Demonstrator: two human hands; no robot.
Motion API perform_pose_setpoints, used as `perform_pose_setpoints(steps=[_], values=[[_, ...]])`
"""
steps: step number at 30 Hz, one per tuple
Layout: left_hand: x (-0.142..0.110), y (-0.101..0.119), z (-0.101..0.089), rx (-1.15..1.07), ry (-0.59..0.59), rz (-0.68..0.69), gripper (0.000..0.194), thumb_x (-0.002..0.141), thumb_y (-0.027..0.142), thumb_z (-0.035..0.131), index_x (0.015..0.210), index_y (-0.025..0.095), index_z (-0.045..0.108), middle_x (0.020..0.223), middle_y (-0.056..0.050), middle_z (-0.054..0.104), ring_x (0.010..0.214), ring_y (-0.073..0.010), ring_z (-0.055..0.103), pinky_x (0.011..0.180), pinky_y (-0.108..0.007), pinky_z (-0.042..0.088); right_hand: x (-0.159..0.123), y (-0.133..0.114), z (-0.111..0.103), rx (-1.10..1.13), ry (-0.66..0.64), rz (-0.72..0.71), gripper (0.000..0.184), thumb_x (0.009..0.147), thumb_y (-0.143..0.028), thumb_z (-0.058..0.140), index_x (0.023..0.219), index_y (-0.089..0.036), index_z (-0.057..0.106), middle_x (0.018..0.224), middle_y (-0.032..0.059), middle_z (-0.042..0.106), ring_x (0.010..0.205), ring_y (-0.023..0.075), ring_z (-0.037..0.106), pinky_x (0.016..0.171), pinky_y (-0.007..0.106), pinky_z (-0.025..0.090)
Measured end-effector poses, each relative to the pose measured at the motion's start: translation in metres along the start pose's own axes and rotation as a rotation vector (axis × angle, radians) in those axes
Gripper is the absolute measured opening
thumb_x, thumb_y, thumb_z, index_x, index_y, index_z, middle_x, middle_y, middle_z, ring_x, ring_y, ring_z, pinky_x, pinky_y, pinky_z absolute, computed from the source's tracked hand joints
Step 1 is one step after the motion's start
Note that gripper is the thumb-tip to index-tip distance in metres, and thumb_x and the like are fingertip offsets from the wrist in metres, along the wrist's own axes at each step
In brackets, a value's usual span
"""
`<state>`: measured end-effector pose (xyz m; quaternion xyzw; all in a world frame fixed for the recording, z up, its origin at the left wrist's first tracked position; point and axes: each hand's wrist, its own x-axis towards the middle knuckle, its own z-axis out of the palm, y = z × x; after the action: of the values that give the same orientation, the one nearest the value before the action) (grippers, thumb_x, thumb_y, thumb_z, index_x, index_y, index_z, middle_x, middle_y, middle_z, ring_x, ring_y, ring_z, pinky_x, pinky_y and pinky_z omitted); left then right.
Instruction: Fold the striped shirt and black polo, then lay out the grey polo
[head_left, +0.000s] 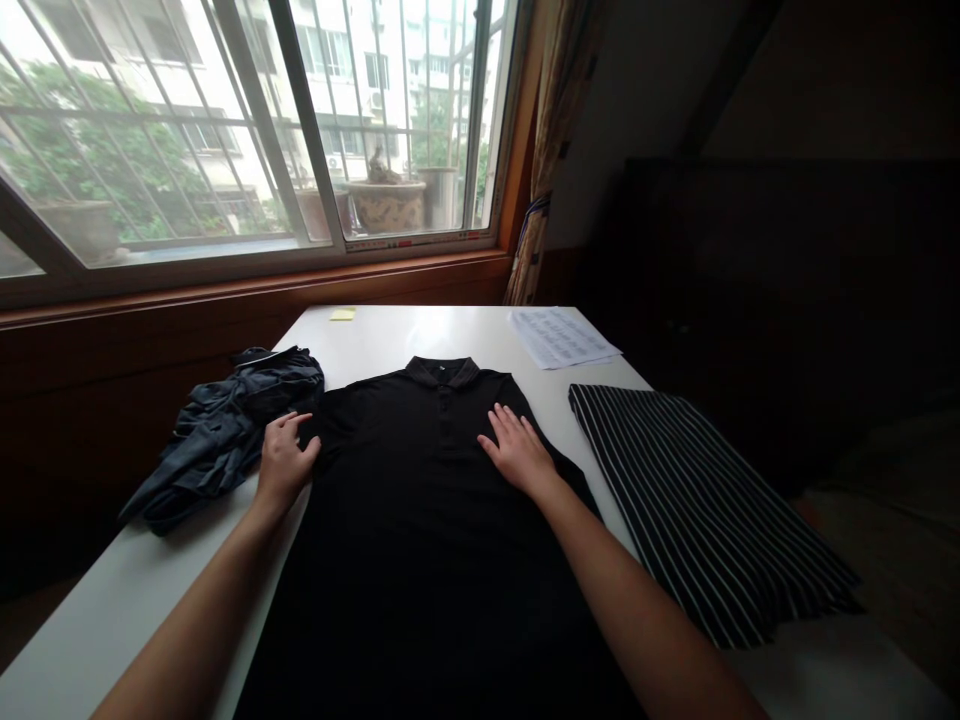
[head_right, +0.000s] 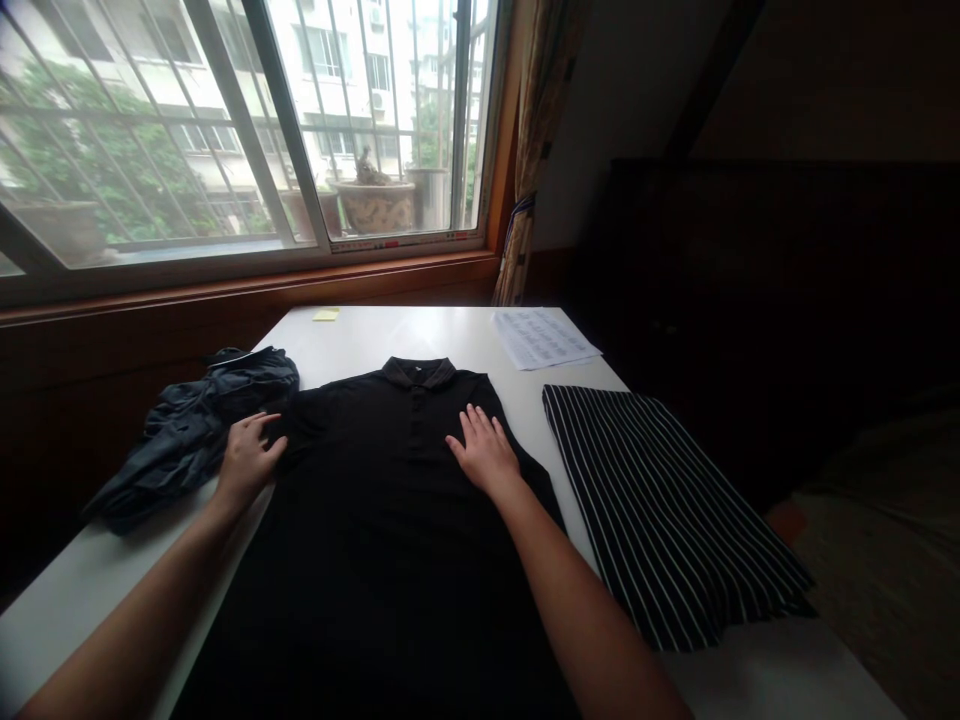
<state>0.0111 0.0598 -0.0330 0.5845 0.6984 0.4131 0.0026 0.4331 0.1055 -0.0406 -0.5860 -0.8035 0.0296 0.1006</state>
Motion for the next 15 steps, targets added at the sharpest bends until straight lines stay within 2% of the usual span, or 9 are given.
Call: perform_pose_setpoints(steps=[3, 6, 8, 11, 15], values=[[0.014, 0.003, -0.001, -0.044, -0.002, -0.082, 0.042, 0.075, 0.032, 0.065, 0.116, 0.02, 0.066, 0.123, -0.011, 0.054, 0.122, -0.0306, 0.058, 0.109, -0.047, 0.048, -0.001, 0.0, 0.0, 0.004, 0.005, -0.001, 0.071, 0.103, -0.057, 0.028, 0.156, -0.011, 0.036, 0.165, 0.0127, 0.026, 0.153, 0.0241, 0.021, 0.125, 0.044, 0.016], [0.029, 0.009, -0.005, -0.174, 0.016, -0.229, 0.05, 0.072, 0.032, 0.07, 0.12, 0.019, 0.064, 0.128, -0.011, 0.052, 0.111, -0.0285, 0.066, 0.104, -0.047, 0.053, -0.002, 0.001, -0.001, 0.009, 0.012, -0.005, 0.07, 0.103, -0.057, 0.029, 0.155, -0.011, 0.037, 0.165, 0.0127, 0.027, 0.153, 0.0241, 0.021, 0.125, 0.044, 0.016], [0.038, 0.019, -0.006, -0.27, 0.005, -0.249, 0.055, 0.072, 0.031, 0.072, 0.125, 0.019, 0.061, 0.13, -0.012, 0.054, 0.111, -0.0282, 0.068, 0.1, -0.046, 0.055, -0.002, 0.001, -0.001, 0.008, 0.014, -0.007, 0.069, 0.103, -0.057, 0.029, 0.155, -0.012, 0.038, 0.165, 0.0124, 0.028, 0.153, 0.0238, 0.022, 0.125, 0.044, 0.016], [0.047, 0.042, -0.008, -0.339, -0.03, -0.145, 0.059, 0.074, 0.027, 0.071, 0.131, 0.018, 0.056, 0.13, -0.012, 0.06, 0.111, -0.0269, 0.068, 0.098, -0.044, 0.057, -0.002, 0.001, -0.002, 0.006, 0.01, -0.004, 0.068, 0.103, -0.056, 0.029, 0.155, -0.013, 0.039, 0.164, 0.0122, 0.029, 0.153, 0.0234, 0.022, 0.124, 0.044, 0.016], [0.041, 0.078, -0.012, -0.181, -0.077, 0.203, 0.053, 0.083, 0.022, 0.065, 0.135, 0.022, 0.054, 0.132, -0.009, 0.061, 0.112, -0.0249, 0.067, 0.1, -0.043, 0.056, -0.002, 0.001, -0.002, 0.005, 0.009, -0.004, 0.067, 0.103, -0.055, 0.03, 0.155, -0.013, 0.039, 0.165, 0.0117, 0.028, 0.153, 0.0235, 0.022, 0.124, 0.043, 0.016]])
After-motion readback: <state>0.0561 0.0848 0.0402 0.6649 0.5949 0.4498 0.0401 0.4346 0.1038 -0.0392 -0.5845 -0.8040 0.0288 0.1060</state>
